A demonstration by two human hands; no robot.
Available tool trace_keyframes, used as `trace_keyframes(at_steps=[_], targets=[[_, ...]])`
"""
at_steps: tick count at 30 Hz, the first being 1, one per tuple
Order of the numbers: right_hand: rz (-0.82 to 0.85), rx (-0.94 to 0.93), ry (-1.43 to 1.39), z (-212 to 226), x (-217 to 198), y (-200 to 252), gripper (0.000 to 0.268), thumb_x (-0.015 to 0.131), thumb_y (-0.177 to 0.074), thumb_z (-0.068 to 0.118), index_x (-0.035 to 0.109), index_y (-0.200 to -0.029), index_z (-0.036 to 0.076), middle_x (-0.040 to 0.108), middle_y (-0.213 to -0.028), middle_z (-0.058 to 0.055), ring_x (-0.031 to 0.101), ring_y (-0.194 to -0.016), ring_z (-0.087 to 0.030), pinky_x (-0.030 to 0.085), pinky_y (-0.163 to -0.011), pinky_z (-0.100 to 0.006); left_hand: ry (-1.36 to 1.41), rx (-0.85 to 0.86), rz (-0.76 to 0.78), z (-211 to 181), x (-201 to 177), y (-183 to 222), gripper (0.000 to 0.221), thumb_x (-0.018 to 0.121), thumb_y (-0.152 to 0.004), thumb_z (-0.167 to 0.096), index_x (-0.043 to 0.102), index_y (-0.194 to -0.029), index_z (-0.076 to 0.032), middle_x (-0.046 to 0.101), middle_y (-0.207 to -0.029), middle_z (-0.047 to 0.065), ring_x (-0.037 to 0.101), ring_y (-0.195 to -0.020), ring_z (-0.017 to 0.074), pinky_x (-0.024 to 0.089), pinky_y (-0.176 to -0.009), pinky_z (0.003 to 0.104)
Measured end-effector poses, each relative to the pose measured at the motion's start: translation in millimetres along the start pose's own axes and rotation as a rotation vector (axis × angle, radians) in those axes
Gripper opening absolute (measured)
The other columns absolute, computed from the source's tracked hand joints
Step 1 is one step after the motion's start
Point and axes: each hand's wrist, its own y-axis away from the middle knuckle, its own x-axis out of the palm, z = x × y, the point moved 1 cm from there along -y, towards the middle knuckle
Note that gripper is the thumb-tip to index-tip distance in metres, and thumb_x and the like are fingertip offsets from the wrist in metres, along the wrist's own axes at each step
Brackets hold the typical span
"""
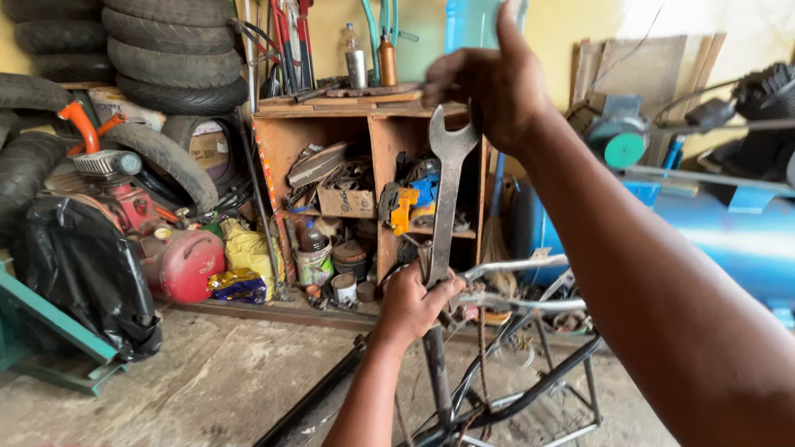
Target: The person uses various tools including pliers and wrenches to loosen and remove a component from the bottom bracket area of a bicycle frame, then strikes a wrench with a hammer to loosen a part.
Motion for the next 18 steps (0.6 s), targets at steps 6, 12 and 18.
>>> trace_keyframes(at_steps=[6,12,18], targets=[[-0.208,-0.085,-0.397,15,-22,13,0.085,0.014,-0.104,0.069,0.07,-0.096,0.005,0.072,-0.088,-0.011,0.071,-0.087,-0.027,0.053,-0.085,-0.056,0.065,0.221,-0.103,-1,0,3,0.023,0.073,-0.091,-0.038,0.072,-0.094,-0.016,0.078,-0.088,0.002,0.075,-0.078,0.0143,0.061,-0.077,0.036],[0.058,-0.053,0.041,4,21,12,0.087,0.014,-0.097,0.074,0.07,-0.099,0.007,0.072,-0.089,-0.008,0.066,-0.083,-0.02,0.043,-0.074,-0.037,0.129,0.184,-0.035,0,-4,7,0.02,0.072,-0.091,-0.035,0.07,-0.092,-0.015,0.078,-0.085,0.002,0.075,-0.074,0.0138,0.063,-0.075,0.035],[0.046,-0.007,0.526,13,20,71,0.055,0.046,-0.102,0.06,0.065,-0.108,0.009,0.064,-0.084,-0.004,0.06,-0.075,-0.016,0.049,-0.069,-0.034,0.097,0.199,-0.074,2,1,6,0.021,0.075,-0.091,-0.034,0.071,-0.094,-0.014,0.077,-0.086,0.002,0.074,-0.076,0.0133,0.06,-0.074,0.035]])
